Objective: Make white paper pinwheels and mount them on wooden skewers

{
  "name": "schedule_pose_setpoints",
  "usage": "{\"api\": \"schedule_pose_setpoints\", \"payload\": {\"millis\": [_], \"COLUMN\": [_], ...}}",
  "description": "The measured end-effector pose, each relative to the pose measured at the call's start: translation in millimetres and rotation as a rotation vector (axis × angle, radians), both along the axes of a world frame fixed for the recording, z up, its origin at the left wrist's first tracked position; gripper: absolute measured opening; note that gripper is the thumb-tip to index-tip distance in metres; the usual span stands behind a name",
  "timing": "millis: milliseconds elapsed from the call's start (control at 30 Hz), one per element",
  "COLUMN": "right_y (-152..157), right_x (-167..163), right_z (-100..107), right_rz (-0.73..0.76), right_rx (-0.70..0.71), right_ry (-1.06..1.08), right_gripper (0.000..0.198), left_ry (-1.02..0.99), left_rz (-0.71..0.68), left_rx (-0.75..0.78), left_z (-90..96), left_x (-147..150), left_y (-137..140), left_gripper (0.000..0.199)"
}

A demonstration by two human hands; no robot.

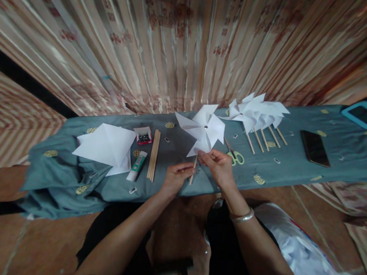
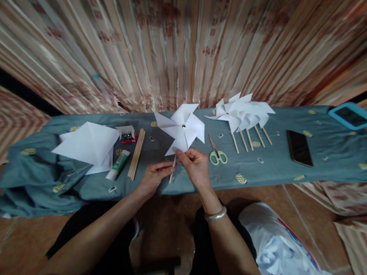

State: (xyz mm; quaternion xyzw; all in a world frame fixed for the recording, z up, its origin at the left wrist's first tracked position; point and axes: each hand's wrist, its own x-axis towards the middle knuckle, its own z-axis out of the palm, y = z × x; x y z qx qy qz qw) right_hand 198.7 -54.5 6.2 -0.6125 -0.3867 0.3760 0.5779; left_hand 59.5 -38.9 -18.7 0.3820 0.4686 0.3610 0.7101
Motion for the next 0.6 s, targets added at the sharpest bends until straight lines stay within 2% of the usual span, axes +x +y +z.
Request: {"api": "schedule_pose_setpoints", "payload": {"millis": [233,367,500,600], "right_y": [-5.0,-3.1,2.7,7.3], "right_x": [19.0,39.2,55.8,62.7], "right_z": [11.1,12.6,7.2,1.1], "right_rz": [0.004,-0.148,-0.323,-0.374], "right_rx": [0.05,0.117,0.185,0.224], "right_ry": [-0.119,-0.092,-0.075,-0.042], "right_gripper": [0.049,0.048,0.037,0.034], "left_ry": [-0.027,-0.023,-0.031,-0.039], "left_rz": [0.02,0.022,-0.002,-0.029], "left_rx": [0.005,0.002,-0.023,-0.042], "left_z": [2.4,2.9,3.4,4.0], "left_x": [-2.5,-3.5,-3.9,-4.7], "left_y": [1.7,1.4,0.5,-0.5], "left_gripper": [0.033,0.034,0.035,0.035]}}
